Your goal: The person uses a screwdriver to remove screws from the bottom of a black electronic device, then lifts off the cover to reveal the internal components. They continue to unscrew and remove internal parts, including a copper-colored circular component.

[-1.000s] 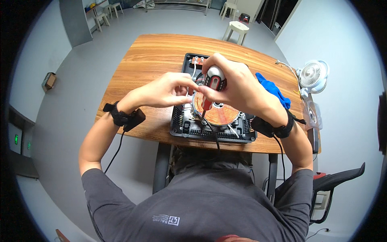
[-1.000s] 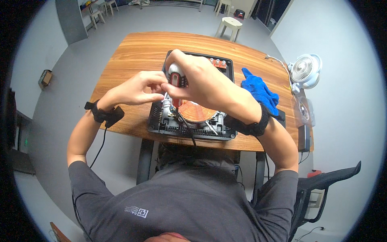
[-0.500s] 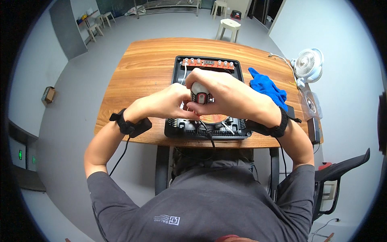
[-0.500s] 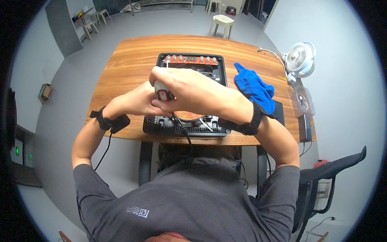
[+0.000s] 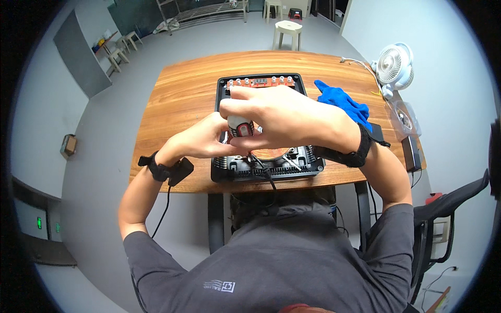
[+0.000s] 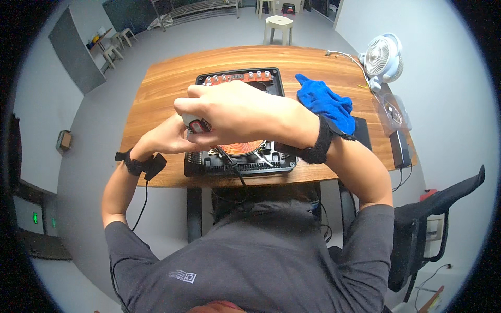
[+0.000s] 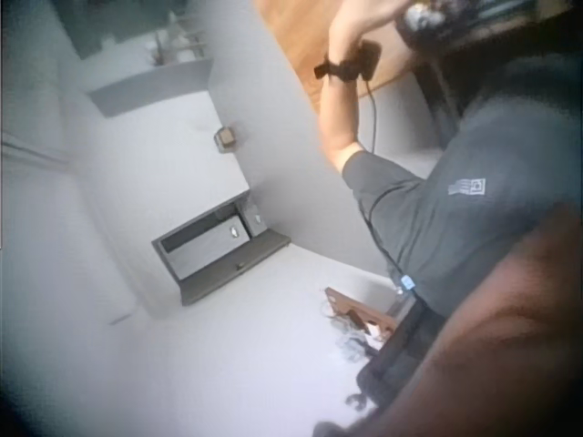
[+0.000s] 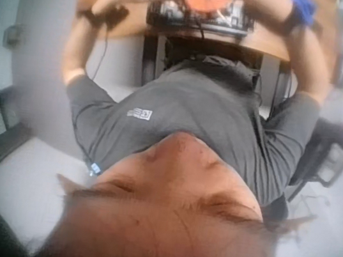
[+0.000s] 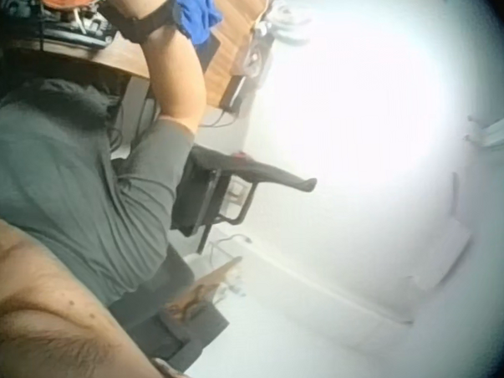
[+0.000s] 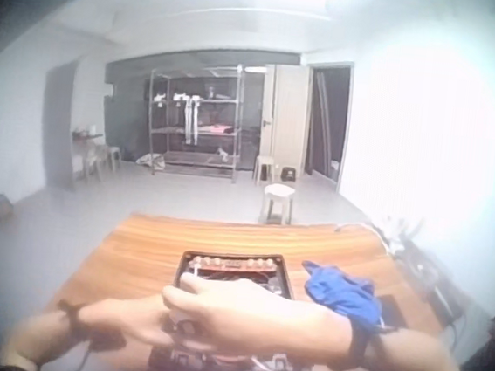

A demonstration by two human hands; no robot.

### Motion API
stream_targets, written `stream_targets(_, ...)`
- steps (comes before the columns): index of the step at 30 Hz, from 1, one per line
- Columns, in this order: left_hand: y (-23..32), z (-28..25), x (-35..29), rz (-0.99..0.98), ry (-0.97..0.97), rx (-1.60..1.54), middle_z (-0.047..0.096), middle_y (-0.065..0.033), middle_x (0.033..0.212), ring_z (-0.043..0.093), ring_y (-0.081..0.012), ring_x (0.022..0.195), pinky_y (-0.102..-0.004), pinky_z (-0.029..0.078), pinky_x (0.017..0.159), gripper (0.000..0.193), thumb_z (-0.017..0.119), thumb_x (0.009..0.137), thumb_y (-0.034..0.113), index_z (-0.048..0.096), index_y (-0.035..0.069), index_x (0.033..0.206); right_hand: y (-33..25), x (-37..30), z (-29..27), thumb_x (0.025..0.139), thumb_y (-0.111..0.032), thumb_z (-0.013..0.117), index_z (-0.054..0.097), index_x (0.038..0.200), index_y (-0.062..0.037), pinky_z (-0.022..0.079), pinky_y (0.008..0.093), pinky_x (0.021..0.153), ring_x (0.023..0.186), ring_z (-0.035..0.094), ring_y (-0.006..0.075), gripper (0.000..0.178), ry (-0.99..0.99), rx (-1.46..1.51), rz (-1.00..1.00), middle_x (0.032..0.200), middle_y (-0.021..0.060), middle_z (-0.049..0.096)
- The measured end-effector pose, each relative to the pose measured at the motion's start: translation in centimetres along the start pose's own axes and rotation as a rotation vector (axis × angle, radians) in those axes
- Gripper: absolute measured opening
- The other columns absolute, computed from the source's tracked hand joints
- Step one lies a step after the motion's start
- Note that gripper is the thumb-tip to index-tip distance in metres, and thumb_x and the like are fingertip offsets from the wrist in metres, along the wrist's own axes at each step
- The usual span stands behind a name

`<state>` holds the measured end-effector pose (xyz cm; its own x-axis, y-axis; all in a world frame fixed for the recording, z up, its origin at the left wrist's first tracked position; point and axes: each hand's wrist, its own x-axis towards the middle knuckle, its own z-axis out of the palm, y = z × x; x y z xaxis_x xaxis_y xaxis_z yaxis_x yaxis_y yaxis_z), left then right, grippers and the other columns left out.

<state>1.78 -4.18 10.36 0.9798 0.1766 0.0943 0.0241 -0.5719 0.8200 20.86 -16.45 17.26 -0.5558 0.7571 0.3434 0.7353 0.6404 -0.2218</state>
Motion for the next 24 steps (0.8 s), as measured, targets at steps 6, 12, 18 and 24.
stream_targets(6,1.2,0.0,0.6,-0.077,-0.005,0.114,0.072,-0.0071,0.093,0.068,-0.0153,0.092,-0.0336,0.056,0.079,0.034,0.089,0.078,0.017,0.069,0.002,0.101,-0.8,0.8,-1.3,0.089,-0.042,0.071,0.061,0.095,-0.0026,0.054,0.0412,0.060,0.069,0.069,0.0340,0.041,-0.065,-0.180,0.044,0.070,0.0150,0.066)
stream_targets(12,1.6,0.5,0.5,-0.286,0.064,0.049,0.073,-0.0064,0.092,0.069,-0.0154,0.089,-0.0323,0.057,0.077,0.047,0.095,0.069,0.018,0.068,0.001,0.102,-0.4,1.0,-0.6,0.087,-0.027,0.068,0.063,0.089,-0.0011,0.054,0.0435,0.058,0.064,0.068,0.0352,0.026,0.027,-0.137,-0.024,0.064,0.0152,0.065)
stream_targets(18,0.7,-0.4,0.8,-0.192,0.093,0.029,0.072,-0.0070,0.101,0.067,-0.0151,0.095,-0.0322,0.056,0.082,0.040,0.090,0.076,0.014,0.068,-0.001,0.106,1.2,-0.1,-0.5,0.086,-0.030,0.069,0.066,0.090,-0.0010,0.055,0.0443,0.060,0.065,0.069,0.0363,0.029,0.093,-0.108,-0.044,0.066,0.0152,0.067)
stream_targets(24,1.7,0.2,1.1,-0.108,0.064,0.081,0.073,-0.0072,0.088,0.068,-0.0133,0.086,-0.0301,0.056,0.078,0.034,0.087,0.074,0.004,0.068,-0.002,0.102,0.3,1.1,-0.8,0.085,-0.030,0.068,0.068,0.088,-0.0029,0.055,0.0433,0.060,0.065,0.070,0.0363,0.027,-0.028,-0.267,0.104,0.070,0.0172,0.069)
